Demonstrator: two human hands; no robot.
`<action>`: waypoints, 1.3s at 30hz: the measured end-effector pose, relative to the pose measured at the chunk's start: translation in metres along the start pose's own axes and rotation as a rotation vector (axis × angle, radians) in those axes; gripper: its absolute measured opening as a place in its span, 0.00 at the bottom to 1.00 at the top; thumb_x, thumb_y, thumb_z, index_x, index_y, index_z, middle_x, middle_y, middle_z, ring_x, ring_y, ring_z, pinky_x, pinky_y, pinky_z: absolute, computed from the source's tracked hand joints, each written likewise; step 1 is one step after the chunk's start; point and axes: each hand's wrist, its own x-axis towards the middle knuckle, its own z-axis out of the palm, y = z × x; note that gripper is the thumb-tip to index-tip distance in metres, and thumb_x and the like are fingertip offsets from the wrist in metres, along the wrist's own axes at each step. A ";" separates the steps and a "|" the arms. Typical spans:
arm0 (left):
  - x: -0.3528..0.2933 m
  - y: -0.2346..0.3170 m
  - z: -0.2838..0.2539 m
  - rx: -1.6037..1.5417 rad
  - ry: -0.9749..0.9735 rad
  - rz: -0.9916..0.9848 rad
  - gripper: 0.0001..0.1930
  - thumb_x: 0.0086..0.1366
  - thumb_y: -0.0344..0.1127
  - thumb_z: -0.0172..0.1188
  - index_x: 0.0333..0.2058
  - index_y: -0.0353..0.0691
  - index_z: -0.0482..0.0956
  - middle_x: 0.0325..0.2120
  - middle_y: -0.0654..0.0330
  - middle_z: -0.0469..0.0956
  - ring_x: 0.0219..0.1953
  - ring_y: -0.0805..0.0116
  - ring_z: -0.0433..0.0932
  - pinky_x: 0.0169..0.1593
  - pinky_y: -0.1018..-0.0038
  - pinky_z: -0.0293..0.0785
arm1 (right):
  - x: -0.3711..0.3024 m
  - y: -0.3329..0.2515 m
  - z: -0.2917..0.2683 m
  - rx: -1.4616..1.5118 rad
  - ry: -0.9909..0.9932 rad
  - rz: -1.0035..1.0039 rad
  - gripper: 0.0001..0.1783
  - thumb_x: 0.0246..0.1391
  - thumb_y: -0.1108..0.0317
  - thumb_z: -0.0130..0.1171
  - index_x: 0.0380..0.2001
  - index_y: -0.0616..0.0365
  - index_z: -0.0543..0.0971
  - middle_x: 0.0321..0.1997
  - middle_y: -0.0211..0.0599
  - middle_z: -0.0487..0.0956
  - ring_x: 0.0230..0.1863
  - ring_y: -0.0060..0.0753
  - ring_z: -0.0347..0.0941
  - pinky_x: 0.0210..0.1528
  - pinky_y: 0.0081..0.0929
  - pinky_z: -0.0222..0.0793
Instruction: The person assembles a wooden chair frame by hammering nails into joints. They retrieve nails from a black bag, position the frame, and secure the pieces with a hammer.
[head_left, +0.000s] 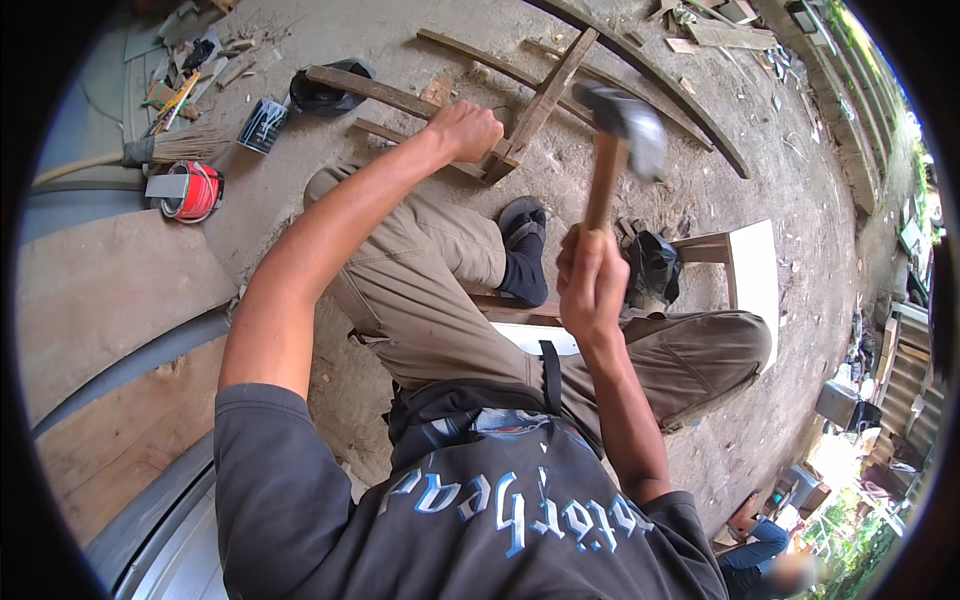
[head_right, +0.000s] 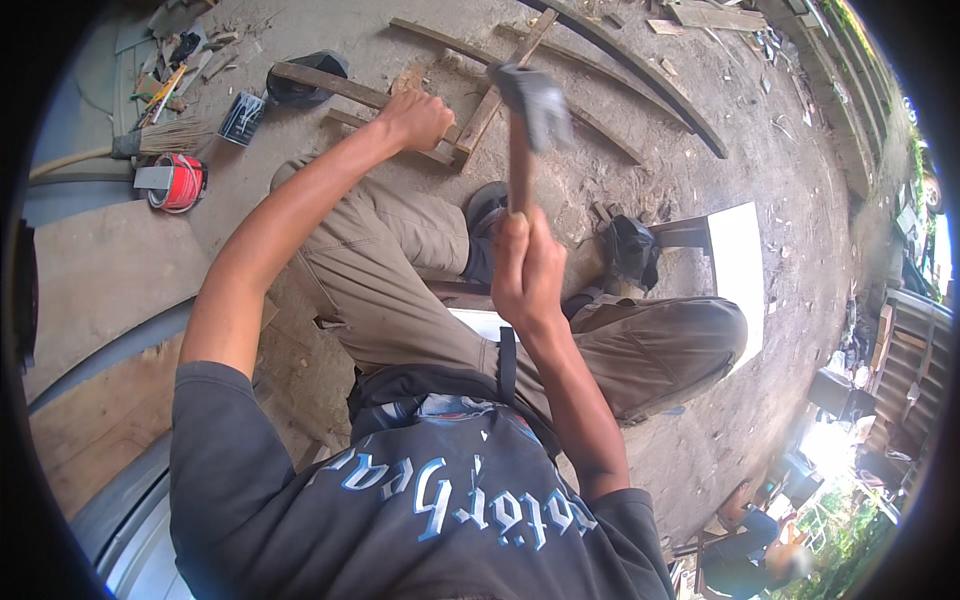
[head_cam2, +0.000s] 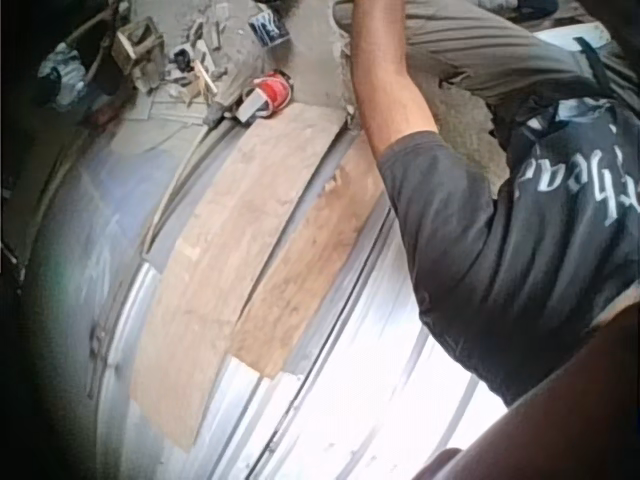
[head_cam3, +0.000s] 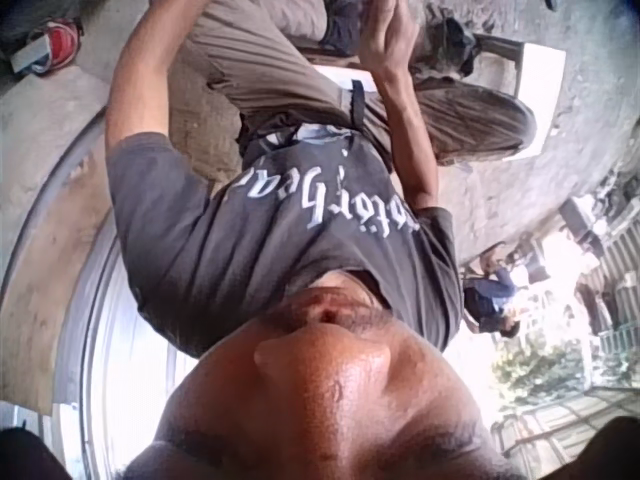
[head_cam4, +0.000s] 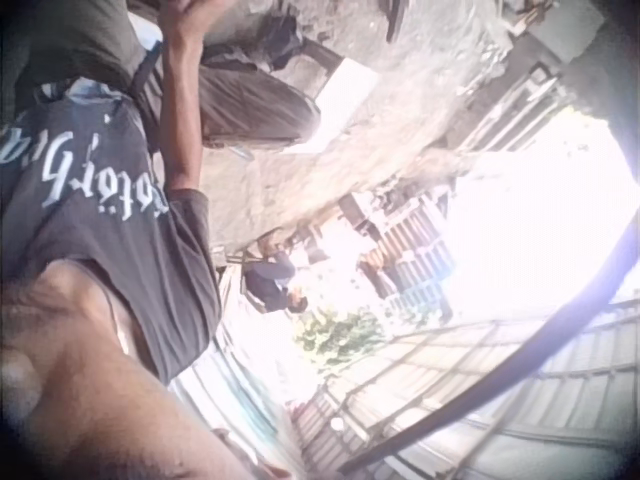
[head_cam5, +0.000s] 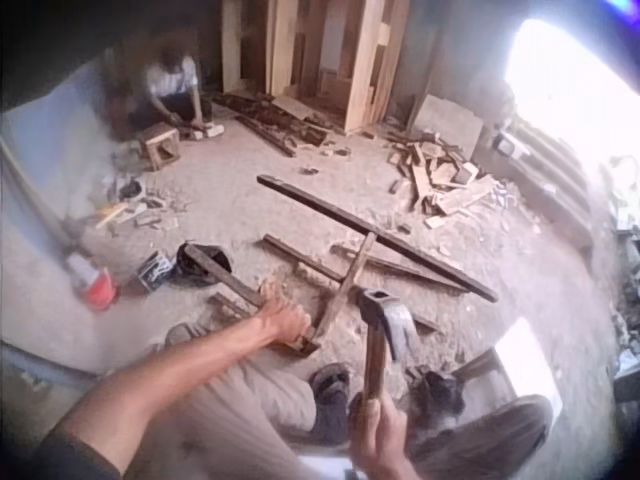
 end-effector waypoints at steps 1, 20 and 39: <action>-0.002 0.000 0.000 -0.009 -0.012 -0.011 0.06 0.49 0.28 0.56 0.23 0.39 0.83 0.24 0.45 0.81 0.31 0.48 0.84 0.35 0.58 0.80 | -0.001 -0.003 0.002 0.064 0.028 -0.107 0.24 0.69 0.48 0.38 0.28 0.57 0.67 0.15 0.19 0.62 0.16 0.10 0.54 0.17 0.14 0.49; -0.005 0.002 0.000 -0.011 0.031 -0.002 0.05 0.48 0.30 0.58 0.22 0.38 0.83 0.23 0.45 0.81 0.30 0.49 0.83 0.36 0.60 0.80 | 0.005 -0.020 -0.002 -0.123 0.015 -0.105 0.24 0.70 0.53 0.39 0.26 0.61 0.70 0.15 0.25 0.66 0.17 0.16 0.61 0.20 0.20 0.57; -0.007 0.007 -0.002 -0.011 0.030 0.025 0.07 0.49 0.30 0.58 0.24 0.38 0.84 0.26 0.44 0.81 0.33 0.47 0.84 0.38 0.59 0.80 | 0.001 -0.015 -0.005 -0.133 0.040 -0.078 0.23 0.70 0.52 0.39 0.29 0.59 0.70 0.15 0.21 0.64 0.18 0.11 0.60 0.19 0.17 0.55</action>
